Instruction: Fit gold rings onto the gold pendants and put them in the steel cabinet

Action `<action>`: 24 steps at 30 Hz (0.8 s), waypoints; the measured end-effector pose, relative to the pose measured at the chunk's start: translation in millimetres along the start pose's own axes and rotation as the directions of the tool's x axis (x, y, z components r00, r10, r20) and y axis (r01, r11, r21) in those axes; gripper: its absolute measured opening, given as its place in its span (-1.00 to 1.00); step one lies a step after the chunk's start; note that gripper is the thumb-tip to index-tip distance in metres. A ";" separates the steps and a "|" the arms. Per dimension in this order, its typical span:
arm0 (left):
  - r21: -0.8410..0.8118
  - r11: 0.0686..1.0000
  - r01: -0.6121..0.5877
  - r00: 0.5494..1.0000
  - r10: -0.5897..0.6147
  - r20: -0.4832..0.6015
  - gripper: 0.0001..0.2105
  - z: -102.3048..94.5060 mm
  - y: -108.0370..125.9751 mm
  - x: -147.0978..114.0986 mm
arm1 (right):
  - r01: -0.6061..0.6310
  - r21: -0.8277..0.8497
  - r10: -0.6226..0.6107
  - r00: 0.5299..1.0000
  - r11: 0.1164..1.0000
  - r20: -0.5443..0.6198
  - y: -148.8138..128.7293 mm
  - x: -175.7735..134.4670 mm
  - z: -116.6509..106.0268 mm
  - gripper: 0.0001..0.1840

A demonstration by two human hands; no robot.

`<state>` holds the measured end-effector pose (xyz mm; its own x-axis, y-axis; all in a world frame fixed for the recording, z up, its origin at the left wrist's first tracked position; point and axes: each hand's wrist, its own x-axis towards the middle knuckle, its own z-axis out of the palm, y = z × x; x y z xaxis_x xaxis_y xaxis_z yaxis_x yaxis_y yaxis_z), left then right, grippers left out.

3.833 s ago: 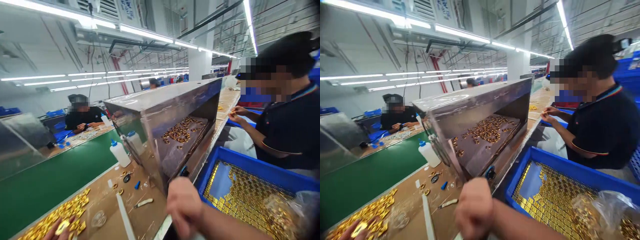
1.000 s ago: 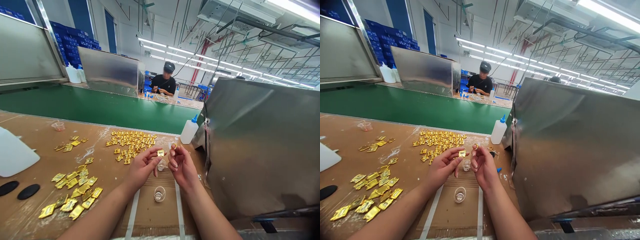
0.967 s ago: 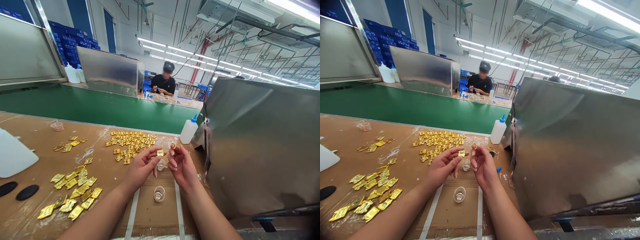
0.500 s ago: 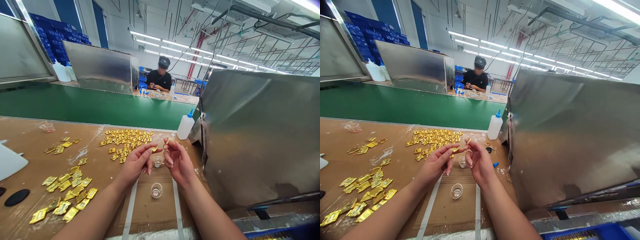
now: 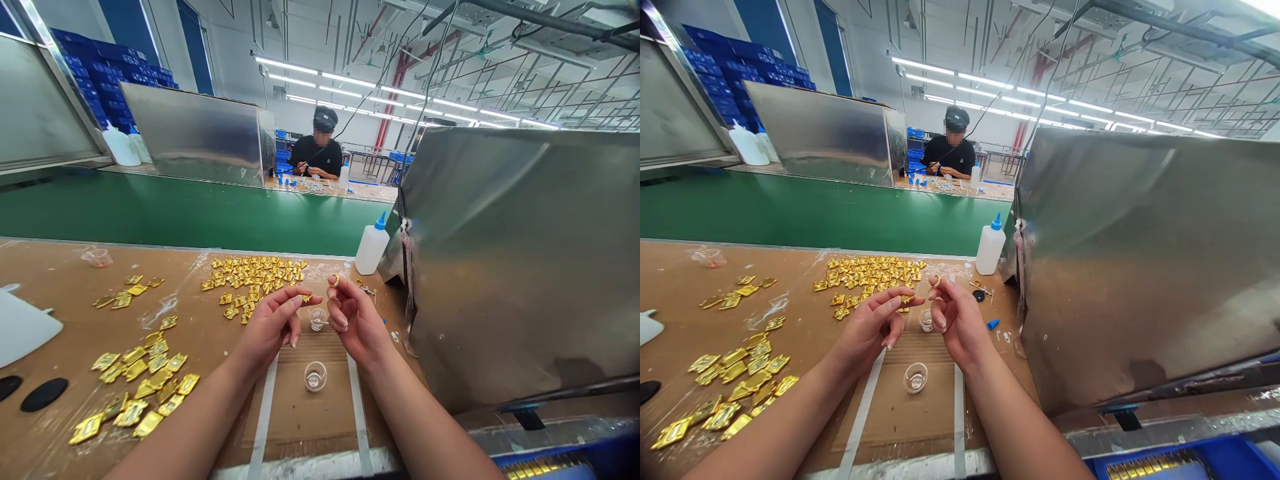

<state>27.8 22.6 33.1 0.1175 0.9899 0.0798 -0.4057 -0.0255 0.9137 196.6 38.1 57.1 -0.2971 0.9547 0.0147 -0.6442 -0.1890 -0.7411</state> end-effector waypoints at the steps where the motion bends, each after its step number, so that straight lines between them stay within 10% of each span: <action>1: 0.008 1.000 0.001 1.000 -0.002 0.006 -0.63 0.2 0.2 -0.5 | -0.007 0.014 0.007 1.000 1.000 -0.005 0.2 0.4 -0.2 -0.71; 24: 0.010 0.985 0.171 0.915 -0.163 0.369 -0.58 -4.2 1.8 -8.6 | 0.307 -0.467 -0.217 0.947 0.829 0.236 17.6 -1.0 -17.0 -0.85</action>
<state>22.3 14.6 32.4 0.5076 0.8586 0.0713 -0.3706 0.1428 0.9177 197.5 37.7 32.6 -0.3079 0.8910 0.3336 -0.2962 0.2434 -0.9236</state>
